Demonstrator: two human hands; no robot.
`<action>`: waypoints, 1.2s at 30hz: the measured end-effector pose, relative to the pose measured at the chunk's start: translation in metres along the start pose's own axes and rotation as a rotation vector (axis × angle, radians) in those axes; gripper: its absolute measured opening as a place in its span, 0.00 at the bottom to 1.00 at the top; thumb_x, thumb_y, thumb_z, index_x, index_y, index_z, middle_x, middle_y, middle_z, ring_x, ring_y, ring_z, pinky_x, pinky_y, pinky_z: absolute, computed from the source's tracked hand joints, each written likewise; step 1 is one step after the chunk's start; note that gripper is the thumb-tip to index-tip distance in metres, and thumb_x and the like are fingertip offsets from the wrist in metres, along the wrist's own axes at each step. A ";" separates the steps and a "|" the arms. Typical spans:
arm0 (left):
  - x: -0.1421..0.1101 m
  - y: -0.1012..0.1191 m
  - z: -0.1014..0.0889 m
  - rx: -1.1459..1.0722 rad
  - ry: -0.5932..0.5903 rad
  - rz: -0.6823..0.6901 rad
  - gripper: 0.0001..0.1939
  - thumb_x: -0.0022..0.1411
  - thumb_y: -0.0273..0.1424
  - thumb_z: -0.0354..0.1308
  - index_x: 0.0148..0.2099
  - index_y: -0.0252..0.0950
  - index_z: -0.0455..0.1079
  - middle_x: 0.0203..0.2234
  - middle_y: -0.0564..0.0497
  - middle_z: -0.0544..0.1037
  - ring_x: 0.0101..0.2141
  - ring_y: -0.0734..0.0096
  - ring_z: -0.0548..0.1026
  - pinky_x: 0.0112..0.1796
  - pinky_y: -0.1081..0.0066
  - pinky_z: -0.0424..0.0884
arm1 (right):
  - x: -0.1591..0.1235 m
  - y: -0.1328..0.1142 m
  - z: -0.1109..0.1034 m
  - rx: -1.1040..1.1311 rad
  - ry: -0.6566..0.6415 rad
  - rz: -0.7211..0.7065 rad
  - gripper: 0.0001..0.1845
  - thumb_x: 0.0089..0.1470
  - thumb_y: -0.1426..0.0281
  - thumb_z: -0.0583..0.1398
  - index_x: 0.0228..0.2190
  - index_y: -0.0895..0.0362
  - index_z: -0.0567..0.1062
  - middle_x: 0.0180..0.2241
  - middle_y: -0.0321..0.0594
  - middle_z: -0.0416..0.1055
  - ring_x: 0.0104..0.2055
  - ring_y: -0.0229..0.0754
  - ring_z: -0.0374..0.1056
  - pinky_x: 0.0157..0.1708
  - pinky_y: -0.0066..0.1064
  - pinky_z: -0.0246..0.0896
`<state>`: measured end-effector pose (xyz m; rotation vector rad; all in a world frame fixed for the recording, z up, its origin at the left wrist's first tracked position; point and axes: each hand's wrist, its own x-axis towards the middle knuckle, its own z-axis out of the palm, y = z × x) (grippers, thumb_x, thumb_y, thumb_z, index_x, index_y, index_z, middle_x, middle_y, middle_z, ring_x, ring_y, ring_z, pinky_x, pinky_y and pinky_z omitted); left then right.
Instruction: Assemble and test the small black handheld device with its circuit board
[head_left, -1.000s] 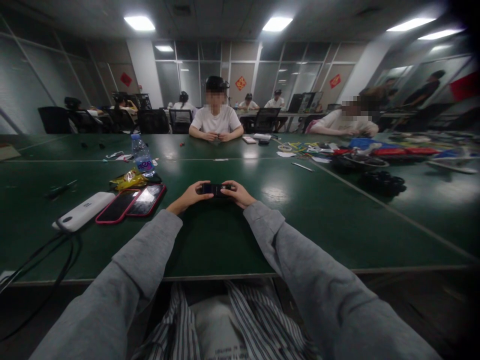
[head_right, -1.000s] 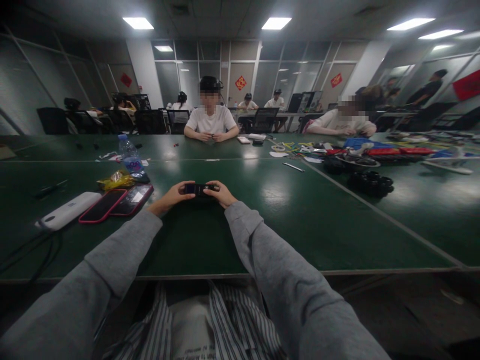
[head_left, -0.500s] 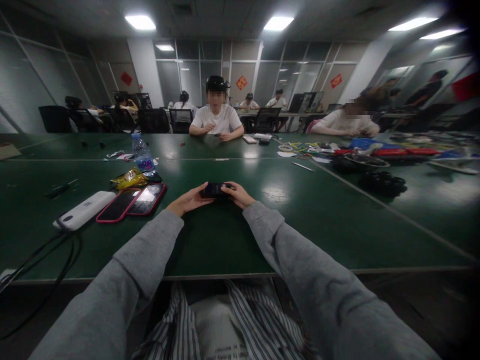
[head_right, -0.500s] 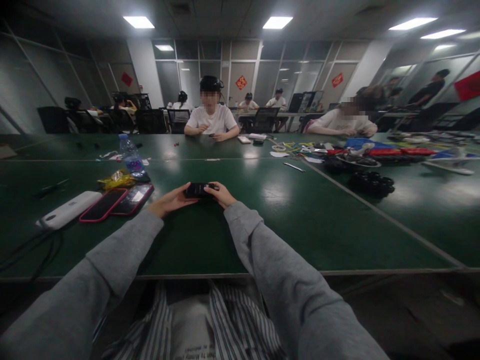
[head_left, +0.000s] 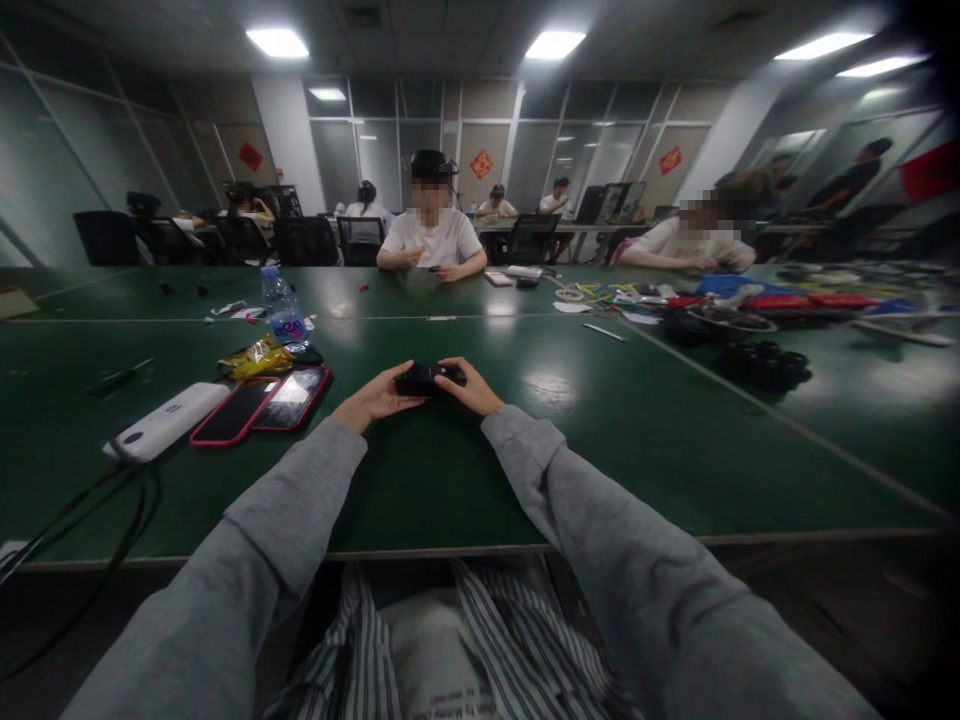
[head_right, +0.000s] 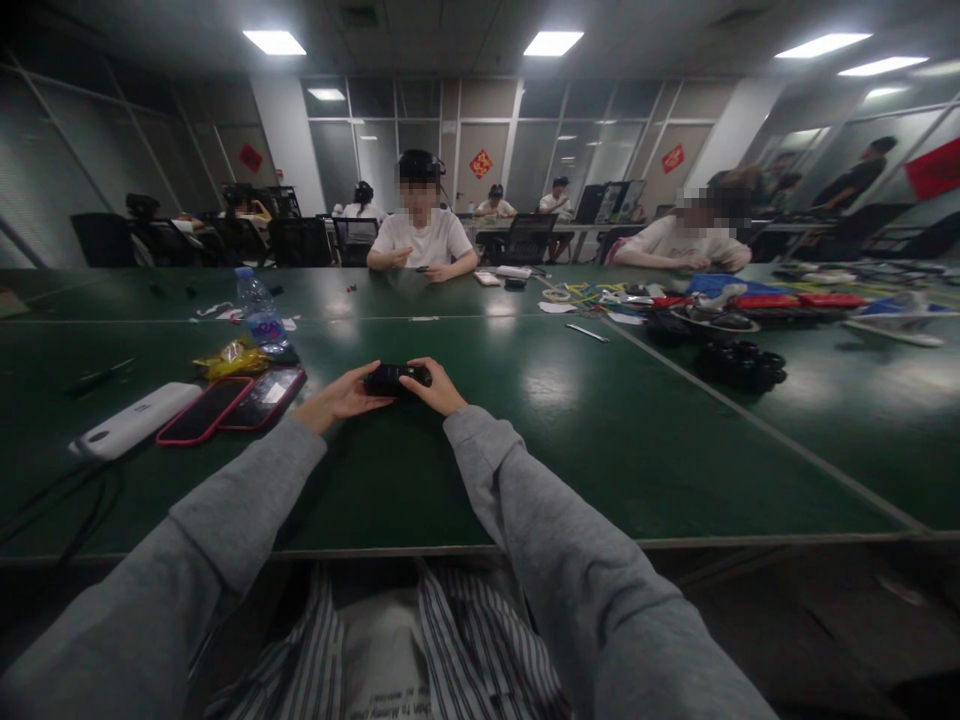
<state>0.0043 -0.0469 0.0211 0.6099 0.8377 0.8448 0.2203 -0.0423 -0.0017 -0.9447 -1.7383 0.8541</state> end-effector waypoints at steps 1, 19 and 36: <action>0.000 0.001 0.001 -0.004 0.011 -0.007 0.23 0.58 0.37 0.62 0.50 0.26 0.67 0.36 0.38 0.77 0.40 0.55 0.78 0.41 0.63 0.77 | -0.001 0.000 0.000 -0.051 -0.017 -0.053 0.29 0.43 0.57 0.67 0.46 0.53 0.70 0.48 0.44 0.67 0.53 0.49 0.63 0.54 0.45 0.57; 0.004 -0.001 -0.005 -0.066 -0.070 -0.060 0.36 0.61 0.43 0.57 0.61 0.22 0.55 0.41 0.33 0.76 0.44 0.54 0.77 0.49 0.60 0.72 | 0.000 0.006 -0.003 -0.269 -0.068 -0.179 0.28 0.46 0.62 0.66 0.48 0.56 0.69 0.45 0.45 0.70 0.49 0.48 0.67 0.51 0.43 0.61; 0.005 -0.001 -0.007 -0.047 -0.090 0.001 0.26 0.62 0.38 0.57 0.56 0.25 0.62 0.39 0.36 0.76 0.43 0.56 0.77 0.47 0.61 0.74 | -0.001 0.003 -0.001 -0.226 -0.074 -0.172 0.28 0.45 0.60 0.67 0.47 0.54 0.68 0.45 0.43 0.69 0.49 0.48 0.67 0.52 0.43 0.59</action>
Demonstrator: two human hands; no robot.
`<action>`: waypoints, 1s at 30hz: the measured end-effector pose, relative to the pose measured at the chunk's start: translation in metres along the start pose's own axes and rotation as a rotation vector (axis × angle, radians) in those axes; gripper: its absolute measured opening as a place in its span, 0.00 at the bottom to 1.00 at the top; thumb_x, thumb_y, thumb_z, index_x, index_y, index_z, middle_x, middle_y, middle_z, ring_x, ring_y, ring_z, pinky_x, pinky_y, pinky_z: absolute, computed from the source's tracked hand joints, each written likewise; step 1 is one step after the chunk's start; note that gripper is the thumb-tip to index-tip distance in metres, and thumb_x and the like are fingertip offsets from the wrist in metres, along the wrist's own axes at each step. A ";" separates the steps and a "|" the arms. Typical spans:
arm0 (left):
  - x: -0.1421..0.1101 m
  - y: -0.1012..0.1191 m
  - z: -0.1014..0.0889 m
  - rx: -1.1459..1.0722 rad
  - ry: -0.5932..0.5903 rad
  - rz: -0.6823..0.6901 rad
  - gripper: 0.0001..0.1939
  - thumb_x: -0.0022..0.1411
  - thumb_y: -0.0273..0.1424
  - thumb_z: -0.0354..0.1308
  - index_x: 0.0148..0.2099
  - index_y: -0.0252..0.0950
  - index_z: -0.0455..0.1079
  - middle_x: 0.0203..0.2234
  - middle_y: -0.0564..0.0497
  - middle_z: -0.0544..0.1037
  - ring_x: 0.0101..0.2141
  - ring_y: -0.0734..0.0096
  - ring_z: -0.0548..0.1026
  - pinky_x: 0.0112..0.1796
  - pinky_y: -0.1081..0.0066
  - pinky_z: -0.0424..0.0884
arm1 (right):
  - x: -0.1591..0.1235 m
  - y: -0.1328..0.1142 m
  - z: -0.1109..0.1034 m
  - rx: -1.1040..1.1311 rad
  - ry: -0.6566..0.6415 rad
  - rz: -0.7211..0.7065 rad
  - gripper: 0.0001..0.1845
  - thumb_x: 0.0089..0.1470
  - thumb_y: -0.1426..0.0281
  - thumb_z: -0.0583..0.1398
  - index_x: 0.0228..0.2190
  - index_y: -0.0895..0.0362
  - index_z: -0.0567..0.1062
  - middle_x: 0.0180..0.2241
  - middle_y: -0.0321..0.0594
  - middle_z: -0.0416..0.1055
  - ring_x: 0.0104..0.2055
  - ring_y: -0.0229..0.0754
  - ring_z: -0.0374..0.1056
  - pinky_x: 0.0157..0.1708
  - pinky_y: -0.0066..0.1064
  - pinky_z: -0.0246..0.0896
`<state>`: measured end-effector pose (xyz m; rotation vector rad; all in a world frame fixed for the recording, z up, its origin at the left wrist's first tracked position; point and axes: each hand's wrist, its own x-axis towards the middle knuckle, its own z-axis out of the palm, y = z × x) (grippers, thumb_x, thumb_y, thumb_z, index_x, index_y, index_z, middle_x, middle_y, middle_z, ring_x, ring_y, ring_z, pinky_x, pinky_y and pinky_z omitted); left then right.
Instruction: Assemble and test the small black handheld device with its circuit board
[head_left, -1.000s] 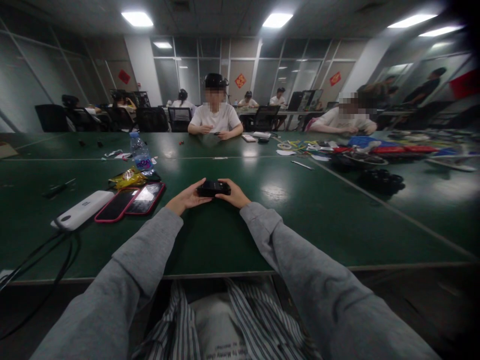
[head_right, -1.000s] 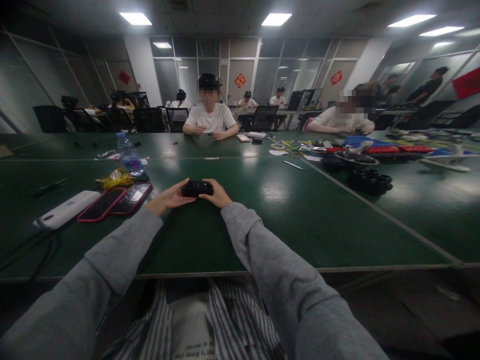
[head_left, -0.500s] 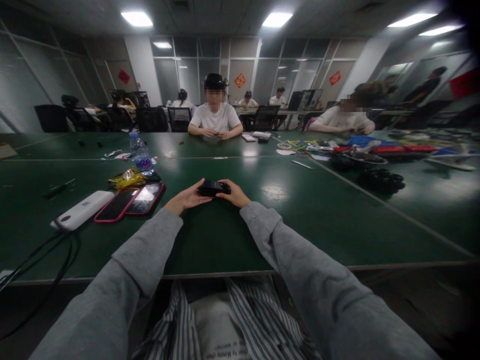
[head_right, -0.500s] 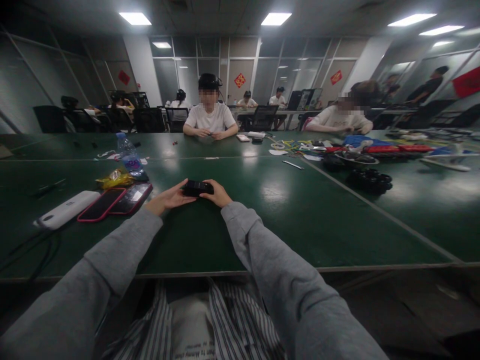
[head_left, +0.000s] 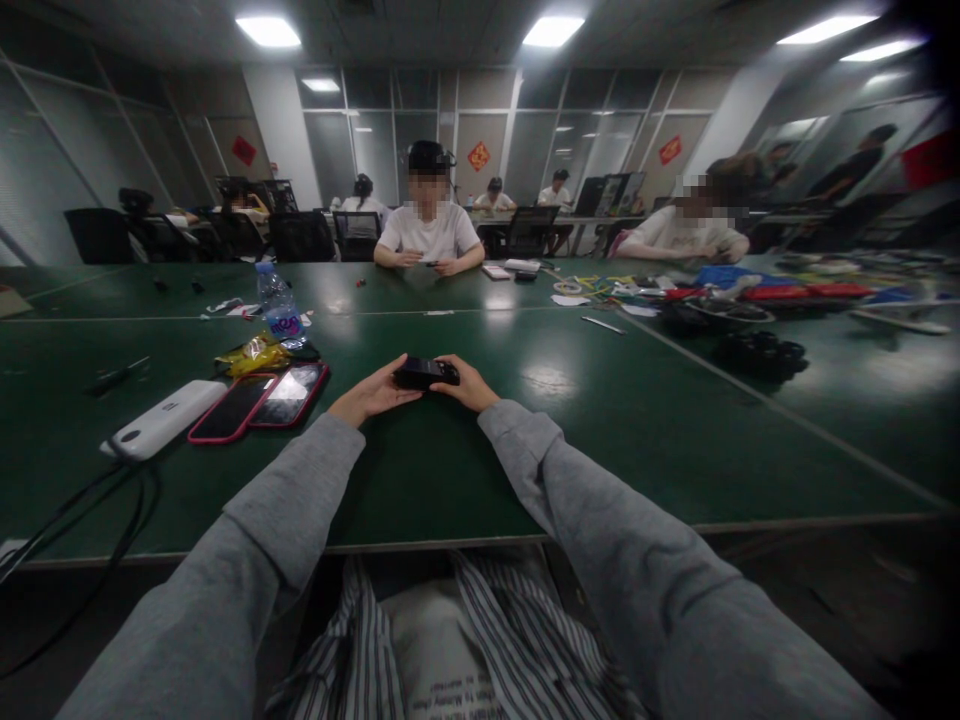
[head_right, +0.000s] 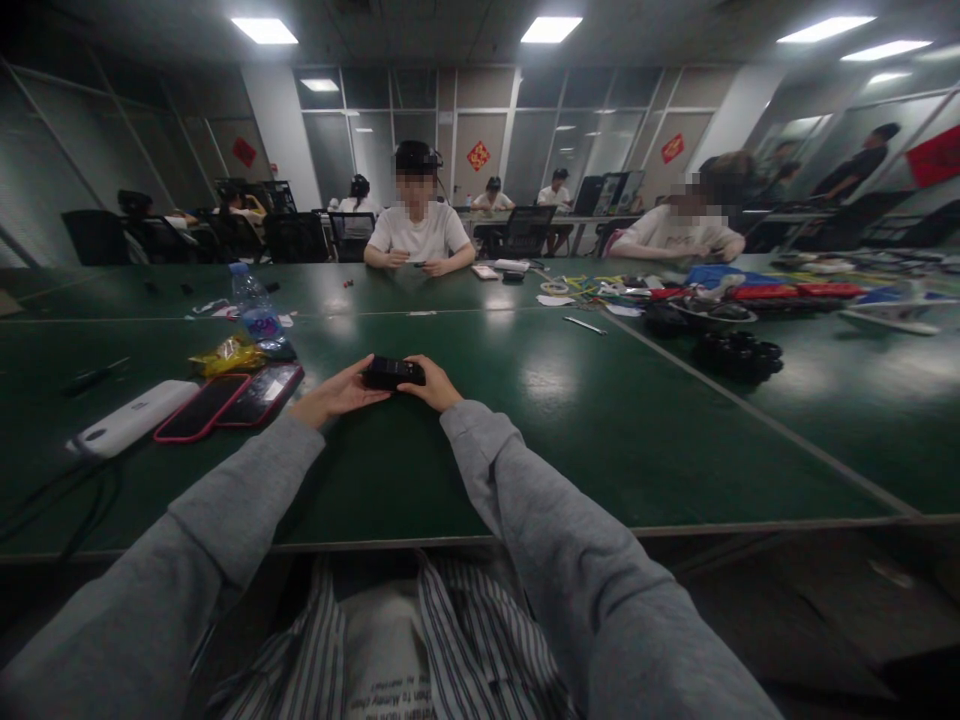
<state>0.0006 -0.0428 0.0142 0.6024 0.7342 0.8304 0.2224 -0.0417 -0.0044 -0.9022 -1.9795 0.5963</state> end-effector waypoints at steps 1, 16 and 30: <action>0.000 0.000 -0.001 0.002 -0.009 -0.016 0.27 0.63 0.41 0.56 0.56 0.25 0.62 0.40 0.35 0.76 0.44 0.56 0.77 0.47 0.61 0.73 | 0.000 0.001 0.000 0.011 0.001 0.008 0.28 0.44 0.60 0.67 0.47 0.55 0.69 0.45 0.43 0.70 0.49 0.48 0.67 0.52 0.42 0.59; 0.000 0.002 -0.003 0.036 -0.027 -0.068 0.26 0.66 0.43 0.49 0.55 0.25 0.62 0.41 0.33 0.76 0.45 0.54 0.77 0.48 0.60 0.71 | 0.014 0.031 -0.024 0.169 0.321 0.234 0.31 0.49 0.53 0.61 0.50 0.57 0.66 0.45 0.47 0.72 0.48 0.46 0.69 0.48 0.40 0.65; 0.005 0.002 -0.004 0.072 -0.029 -0.050 0.22 0.65 0.39 0.54 0.54 0.27 0.65 0.40 0.36 0.77 0.44 0.58 0.78 0.48 0.61 0.72 | 0.002 0.047 -0.024 -0.201 0.332 0.242 0.28 0.41 0.66 0.68 0.45 0.54 0.69 0.45 0.47 0.66 0.52 0.55 0.60 0.55 0.52 0.54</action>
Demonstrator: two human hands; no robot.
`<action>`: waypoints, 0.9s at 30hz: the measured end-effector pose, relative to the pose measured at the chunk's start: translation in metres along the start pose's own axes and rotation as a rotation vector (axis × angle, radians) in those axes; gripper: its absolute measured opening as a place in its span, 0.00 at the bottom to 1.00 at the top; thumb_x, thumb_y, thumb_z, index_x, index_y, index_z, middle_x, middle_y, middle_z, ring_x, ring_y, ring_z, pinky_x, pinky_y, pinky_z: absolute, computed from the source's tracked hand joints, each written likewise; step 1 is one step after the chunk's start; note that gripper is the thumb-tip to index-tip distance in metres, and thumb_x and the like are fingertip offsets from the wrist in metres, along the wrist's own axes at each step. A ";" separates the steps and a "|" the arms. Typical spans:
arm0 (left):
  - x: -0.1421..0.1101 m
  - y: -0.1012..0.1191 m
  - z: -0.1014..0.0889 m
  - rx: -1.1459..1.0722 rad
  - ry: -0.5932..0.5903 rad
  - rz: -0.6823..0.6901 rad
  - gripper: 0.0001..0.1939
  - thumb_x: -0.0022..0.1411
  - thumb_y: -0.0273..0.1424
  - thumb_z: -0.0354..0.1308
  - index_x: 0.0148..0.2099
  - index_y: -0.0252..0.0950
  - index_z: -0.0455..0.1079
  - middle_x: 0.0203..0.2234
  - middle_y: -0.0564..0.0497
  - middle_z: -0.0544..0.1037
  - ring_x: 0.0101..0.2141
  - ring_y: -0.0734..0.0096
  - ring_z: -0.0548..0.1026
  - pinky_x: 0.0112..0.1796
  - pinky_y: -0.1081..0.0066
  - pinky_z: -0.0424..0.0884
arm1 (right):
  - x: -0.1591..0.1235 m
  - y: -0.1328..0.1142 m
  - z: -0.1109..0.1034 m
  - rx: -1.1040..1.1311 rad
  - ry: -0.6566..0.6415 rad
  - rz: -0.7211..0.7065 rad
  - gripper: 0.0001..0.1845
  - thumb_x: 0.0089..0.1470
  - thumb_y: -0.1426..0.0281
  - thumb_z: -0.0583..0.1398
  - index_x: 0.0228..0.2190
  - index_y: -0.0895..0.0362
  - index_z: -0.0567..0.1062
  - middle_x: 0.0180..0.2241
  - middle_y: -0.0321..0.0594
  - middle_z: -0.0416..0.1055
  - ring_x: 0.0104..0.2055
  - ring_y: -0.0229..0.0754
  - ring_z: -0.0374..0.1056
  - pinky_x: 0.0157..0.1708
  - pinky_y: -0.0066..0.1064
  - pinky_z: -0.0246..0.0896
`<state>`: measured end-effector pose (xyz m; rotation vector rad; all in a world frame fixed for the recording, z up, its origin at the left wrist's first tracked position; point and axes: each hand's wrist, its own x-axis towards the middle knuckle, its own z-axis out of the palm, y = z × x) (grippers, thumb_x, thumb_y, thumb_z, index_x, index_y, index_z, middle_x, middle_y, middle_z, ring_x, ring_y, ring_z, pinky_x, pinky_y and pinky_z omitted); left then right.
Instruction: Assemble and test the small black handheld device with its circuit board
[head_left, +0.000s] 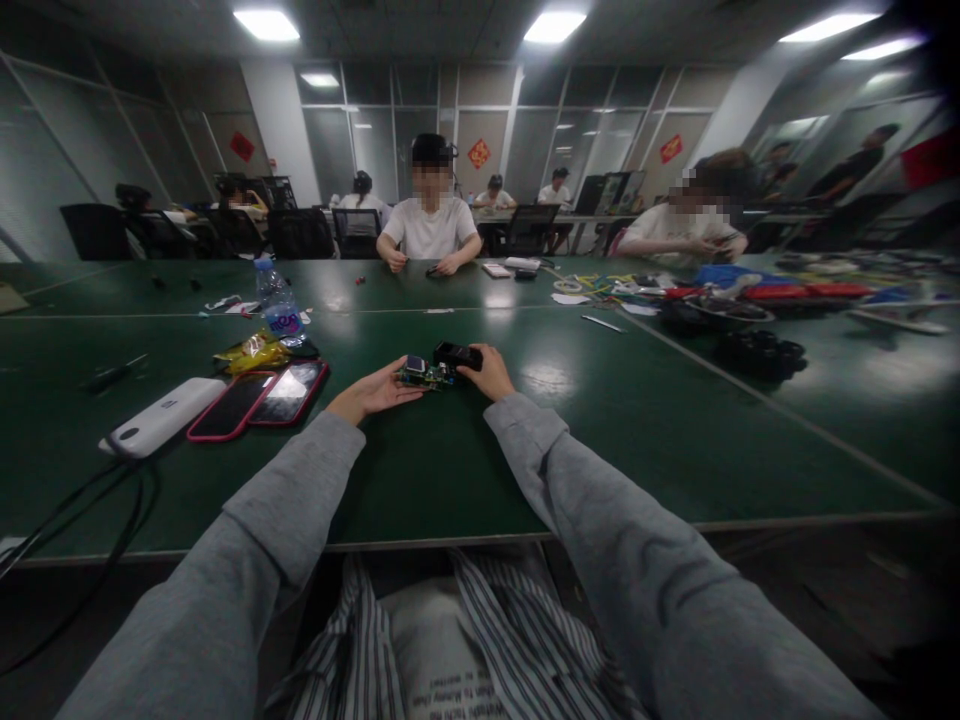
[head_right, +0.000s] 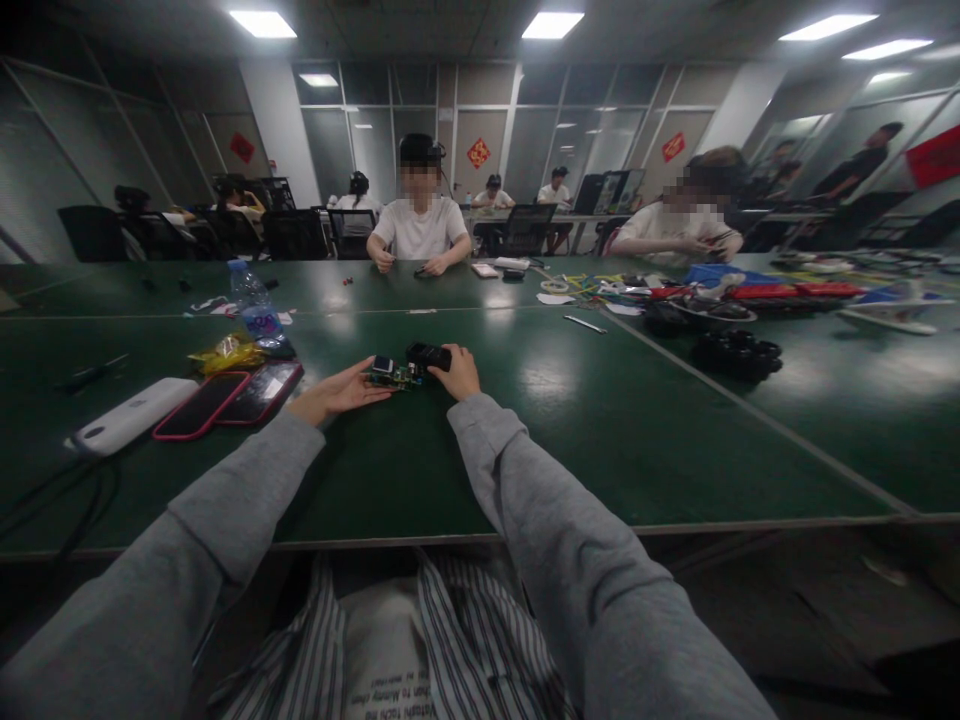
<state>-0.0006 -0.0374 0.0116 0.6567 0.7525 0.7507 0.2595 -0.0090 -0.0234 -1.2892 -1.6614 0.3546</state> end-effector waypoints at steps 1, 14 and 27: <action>0.000 0.000 0.000 0.002 0.003 -0.002 0.22 0.65 0.39 0.53 0.54 0.27 0.65 0.40 0.36 0.77 0.44 0.58 0.78 0.48 0.61 0.72 | 0.000 0.000 0.000 -0.006 0.000 0.001 0.28 0.41 0.64 0.68 0.46 0.54 0.69 0.45 0.48 0.65 0.52 0.55 0.60 0.55 0.52 0.53; -0.001 -0.001 -0.002 -0.008 -0.027 0.007 0.17 0.68 0.36 0.48 0.53 0.32 0.64 0.42 0.38 0.76 0.45 0.58 0.77 0.49 0.61 0.70 | 0.009 -0.016 -0.006 0.187 -0.024 -0.024 0.31 0.47 0.54 0.63 0.48 0.57 0.66 0.44 0.46 0.70 0.46 0.49 0.67 0.49 0.45 0.62; -0.007 -0.001 0.003 -0.036 -0.019 -0.023 0.23 0.69 0.39 0.45 0.56 0.25 0.61 0.42 0.34 0.75 0.45 0.56 0.77 0.48 0.62 0.70 | -0.004 -0.037 0.000 0.409 -0.322 -0.152 0.32 0.44 0.58 0.67 0.49 0.56 0.69 0.48 0.44 0.69 0.50 0.47 0.67 0.54 0.42 0.60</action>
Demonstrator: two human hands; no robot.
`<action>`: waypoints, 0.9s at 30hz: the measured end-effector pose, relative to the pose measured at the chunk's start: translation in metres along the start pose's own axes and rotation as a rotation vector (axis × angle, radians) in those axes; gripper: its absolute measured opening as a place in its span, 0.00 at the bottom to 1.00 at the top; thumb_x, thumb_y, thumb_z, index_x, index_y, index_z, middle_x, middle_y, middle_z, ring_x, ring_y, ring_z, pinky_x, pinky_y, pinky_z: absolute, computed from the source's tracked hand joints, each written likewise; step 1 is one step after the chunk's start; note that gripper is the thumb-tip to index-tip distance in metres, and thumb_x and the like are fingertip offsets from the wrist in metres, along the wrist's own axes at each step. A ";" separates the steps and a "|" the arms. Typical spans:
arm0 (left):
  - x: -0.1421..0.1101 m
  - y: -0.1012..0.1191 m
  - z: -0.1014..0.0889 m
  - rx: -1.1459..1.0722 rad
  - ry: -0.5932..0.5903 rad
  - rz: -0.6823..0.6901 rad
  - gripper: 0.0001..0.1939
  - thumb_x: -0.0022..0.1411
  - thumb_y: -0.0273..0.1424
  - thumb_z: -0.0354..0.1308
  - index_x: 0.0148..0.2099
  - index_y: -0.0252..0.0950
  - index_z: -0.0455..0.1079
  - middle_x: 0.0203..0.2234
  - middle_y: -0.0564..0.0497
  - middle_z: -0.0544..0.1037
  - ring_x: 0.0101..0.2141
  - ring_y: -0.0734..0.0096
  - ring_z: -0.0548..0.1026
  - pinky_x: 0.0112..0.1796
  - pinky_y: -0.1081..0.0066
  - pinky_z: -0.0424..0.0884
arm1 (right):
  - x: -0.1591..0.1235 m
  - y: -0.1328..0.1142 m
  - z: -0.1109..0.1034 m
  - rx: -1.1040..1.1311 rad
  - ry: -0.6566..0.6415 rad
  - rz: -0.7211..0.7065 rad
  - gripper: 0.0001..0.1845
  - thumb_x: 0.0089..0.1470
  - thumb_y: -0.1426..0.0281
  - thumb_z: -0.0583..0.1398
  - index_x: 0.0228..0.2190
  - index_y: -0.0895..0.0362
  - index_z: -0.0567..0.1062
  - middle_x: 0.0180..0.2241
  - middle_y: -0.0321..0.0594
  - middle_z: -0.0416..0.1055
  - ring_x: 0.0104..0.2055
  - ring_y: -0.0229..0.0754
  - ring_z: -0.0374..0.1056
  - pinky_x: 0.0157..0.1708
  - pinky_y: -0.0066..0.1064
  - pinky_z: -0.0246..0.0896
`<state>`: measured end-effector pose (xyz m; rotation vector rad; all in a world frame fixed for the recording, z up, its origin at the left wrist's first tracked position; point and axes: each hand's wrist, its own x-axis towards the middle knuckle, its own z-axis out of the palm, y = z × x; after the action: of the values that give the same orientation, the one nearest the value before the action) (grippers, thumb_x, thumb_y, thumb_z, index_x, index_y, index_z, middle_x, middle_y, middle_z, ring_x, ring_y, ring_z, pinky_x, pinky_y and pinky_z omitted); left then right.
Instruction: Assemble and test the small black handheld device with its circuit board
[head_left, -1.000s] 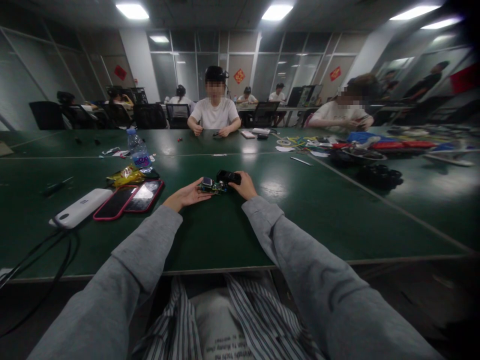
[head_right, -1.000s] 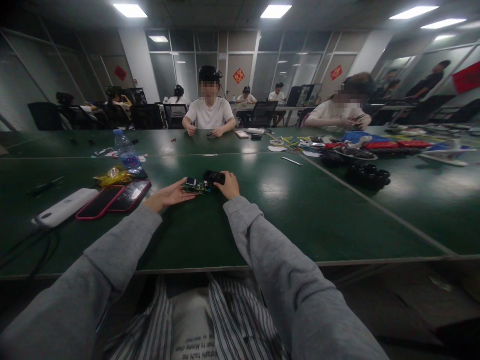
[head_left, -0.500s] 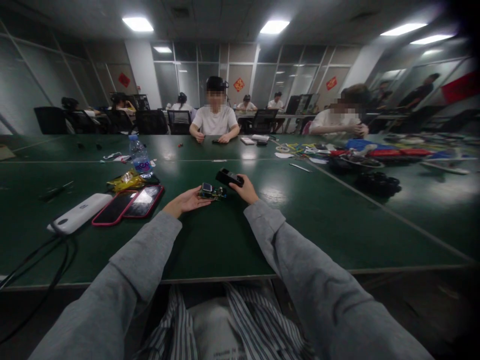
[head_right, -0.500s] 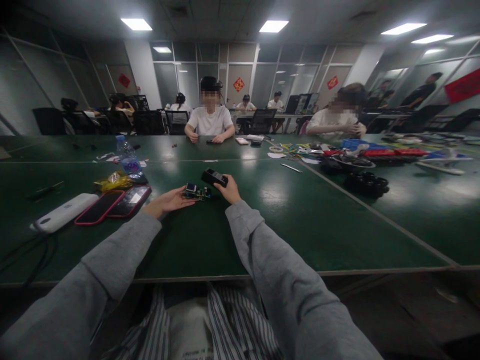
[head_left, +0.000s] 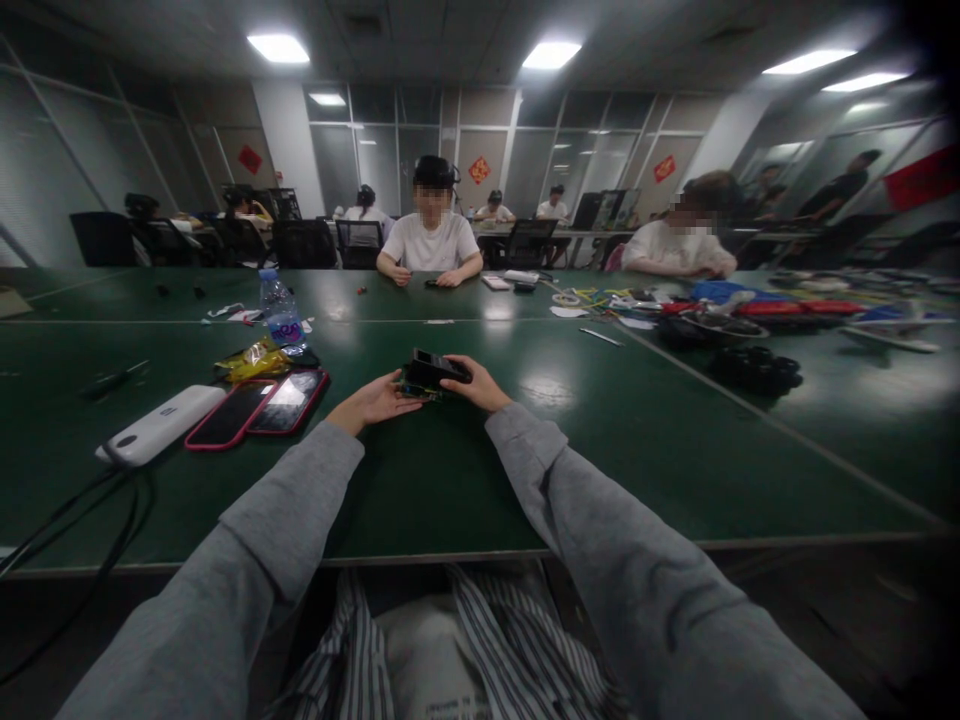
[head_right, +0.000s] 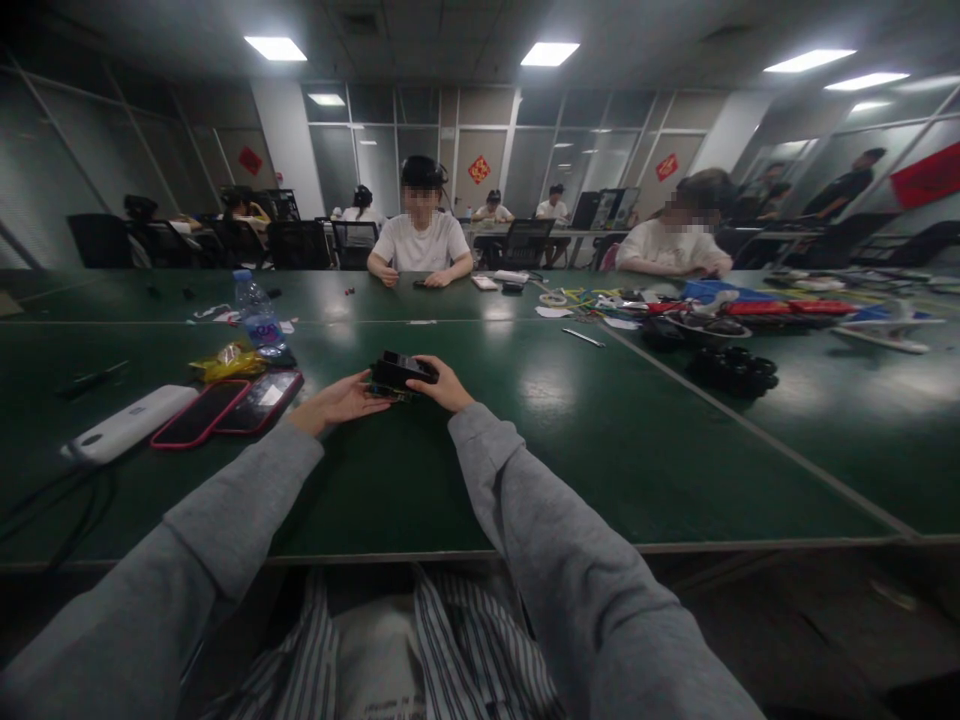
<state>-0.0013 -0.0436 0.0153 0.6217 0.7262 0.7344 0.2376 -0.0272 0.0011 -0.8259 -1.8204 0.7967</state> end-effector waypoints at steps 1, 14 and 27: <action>0.000 0.000 0.000 -0.006 0.008 0.000 0.25 0.68 0.40 0.45 0.56 0.24 0.60 0.41 0.33 0.75 0.45 0.56 0.77 0.48 0.61 0.70 | -0.001 0.001 0.001 -0.011 -0.015 0.006 0.32 0.44 0.58 0.67 0.49 0.56 0.69 0.47 0.44 0.69 0.49 0.47 0.67 0.53 0.42 0.60; 0.001 -0.003 0.000 -0.008 0.028 0.089 0.23 0.60 0.35 0.60 0.54 0.26 0.65 0.40 0.38 0.77 0.43 0.57 0.77 0.50 0.60 0.71 | -0.007 0.004 0.011 -0.086 -0.138 -0.010 0.32 0.42 0.60 0.68 0.47 0.55 0.66 0.45 0.43 0.68 0.48 0.48 0.67 0.51 0.44 0.61; -0.002 -0.007 0.008 -0.037 0.075 0.164 0.20 0.59 0.31 0.60 0.52 0.30 0.65 0.42 0.38 0.75 0.44 0.57 0.76 0.46 0.62 0.74 | -0.006 0.002 0.013 -0.042 -0.126 -0.044 0.32 0.43 0.59 0.68 0.48 0.54 0.65 0.46 0.42 0.67 0.49 0.48 0.65 0.52 0.44 0.60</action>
<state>0.0061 -0.0513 0.0155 0.6276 0.7353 0.9247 0.2277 -0.0331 -0.0078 -0.7744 -1.9658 0.8002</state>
